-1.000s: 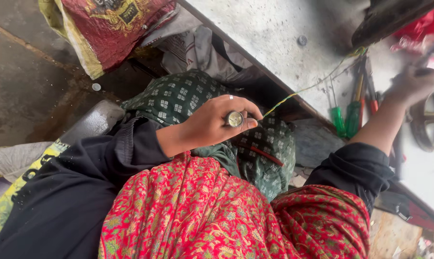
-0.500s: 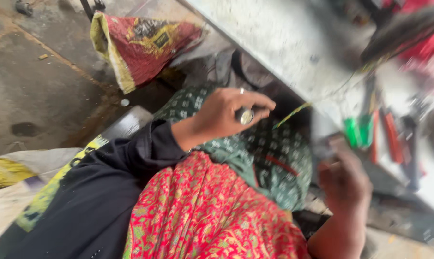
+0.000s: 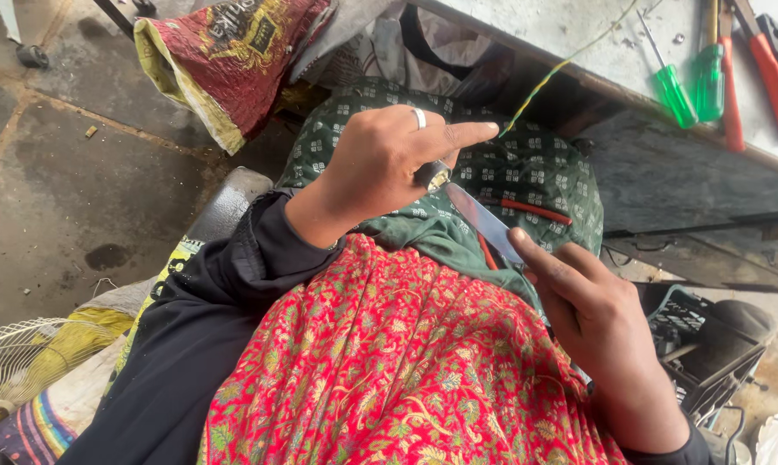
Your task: The person disconnects wires from a motor housing, then uses pliers, a knife, and a hammer to disassemble a small cylindrical component while resting it on their lap.
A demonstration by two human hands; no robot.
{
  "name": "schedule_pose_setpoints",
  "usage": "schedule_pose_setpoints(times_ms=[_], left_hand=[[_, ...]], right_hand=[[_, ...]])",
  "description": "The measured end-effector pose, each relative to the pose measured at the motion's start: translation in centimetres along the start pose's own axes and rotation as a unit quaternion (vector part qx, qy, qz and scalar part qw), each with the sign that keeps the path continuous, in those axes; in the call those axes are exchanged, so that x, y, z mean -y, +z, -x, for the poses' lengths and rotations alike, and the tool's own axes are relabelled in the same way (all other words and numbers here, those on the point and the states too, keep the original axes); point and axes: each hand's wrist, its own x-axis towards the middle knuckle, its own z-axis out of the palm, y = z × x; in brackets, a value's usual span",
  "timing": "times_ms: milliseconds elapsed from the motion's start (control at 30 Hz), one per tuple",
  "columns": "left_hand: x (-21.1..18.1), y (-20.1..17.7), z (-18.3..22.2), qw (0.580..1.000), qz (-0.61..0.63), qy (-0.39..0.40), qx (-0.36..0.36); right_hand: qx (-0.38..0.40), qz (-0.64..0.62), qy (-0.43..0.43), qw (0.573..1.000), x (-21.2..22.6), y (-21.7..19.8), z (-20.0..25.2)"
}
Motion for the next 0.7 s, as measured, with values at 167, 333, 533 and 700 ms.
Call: schedule_pose_setpoints(times_ms=[167, 333, 533, 700], left_hand=[[-0.1, -0.1, 0.2, 1.000, -0.025, 0.001, 0.008], [0.1, 0.1, 0.5, 0.999, -0.036, -0.005, 0.007], [0.3, 0.4, 0.8, 0.999, -0.050, -0.009, 0.007], [0.3, 0.6, 0.8, 0.998, -0.056, -0.008, 0.010]], right_hand=[[0.009, 0.032, 0.012, 0.999, 0.5, -0.2, -0.1], [0.012, 0.049, 0.008, 0.999, 0.8, -0.5, -0.1], [0.007, 0.045, 0.021, 0.999, 1.2, -0.6, 0.0], [0.026, 0.074, 0.023, 0.997, 1.6, -0.9, -0.3]])
